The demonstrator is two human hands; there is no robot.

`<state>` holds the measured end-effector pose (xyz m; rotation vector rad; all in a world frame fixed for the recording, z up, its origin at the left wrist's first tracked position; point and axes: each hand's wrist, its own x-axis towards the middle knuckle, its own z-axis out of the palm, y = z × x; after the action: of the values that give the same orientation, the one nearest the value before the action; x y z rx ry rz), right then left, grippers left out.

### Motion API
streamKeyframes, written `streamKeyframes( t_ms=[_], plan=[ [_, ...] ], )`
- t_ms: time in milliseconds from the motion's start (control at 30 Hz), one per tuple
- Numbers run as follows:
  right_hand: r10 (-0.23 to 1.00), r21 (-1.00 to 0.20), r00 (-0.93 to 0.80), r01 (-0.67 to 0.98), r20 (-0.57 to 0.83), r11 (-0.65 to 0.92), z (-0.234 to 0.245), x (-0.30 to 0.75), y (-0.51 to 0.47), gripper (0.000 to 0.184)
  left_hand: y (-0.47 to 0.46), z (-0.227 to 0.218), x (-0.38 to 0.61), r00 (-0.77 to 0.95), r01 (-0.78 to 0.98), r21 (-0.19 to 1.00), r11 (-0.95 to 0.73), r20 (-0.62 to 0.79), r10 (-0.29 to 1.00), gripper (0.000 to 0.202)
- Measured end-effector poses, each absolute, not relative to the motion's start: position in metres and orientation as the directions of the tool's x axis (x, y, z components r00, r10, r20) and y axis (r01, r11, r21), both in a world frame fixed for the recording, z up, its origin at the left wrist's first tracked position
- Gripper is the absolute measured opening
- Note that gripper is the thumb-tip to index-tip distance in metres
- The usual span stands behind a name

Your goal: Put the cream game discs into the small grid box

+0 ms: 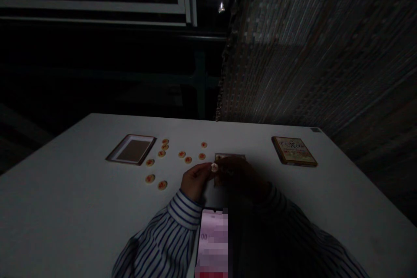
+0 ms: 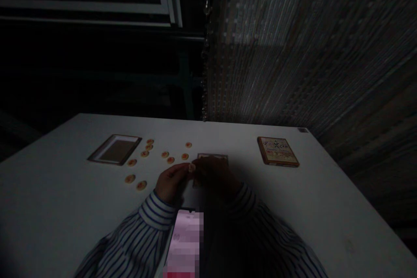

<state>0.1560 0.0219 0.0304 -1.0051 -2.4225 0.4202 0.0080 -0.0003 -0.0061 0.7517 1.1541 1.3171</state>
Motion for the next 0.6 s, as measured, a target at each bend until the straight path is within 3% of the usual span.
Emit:
streamKeyframes(
  t_ms=[367,600],
  plan=[
    [0.644,-0.309,-0.652,0.566,0.400,0.764,0.024,0.162,0.024,0.022,0.000,-0.010,0.007,-0.081,-0.340,0.930,0.140,-0.177,0.981,0.027],
    [0.712,-0.272,-0.630,0.659,0.311,0.701,0.033,0.163,0.024,0.022,-0.001,-0.004,0.006,-0.165,-0.123,0.990,0.073,-0.093,0.982,0.023]
  ],
)
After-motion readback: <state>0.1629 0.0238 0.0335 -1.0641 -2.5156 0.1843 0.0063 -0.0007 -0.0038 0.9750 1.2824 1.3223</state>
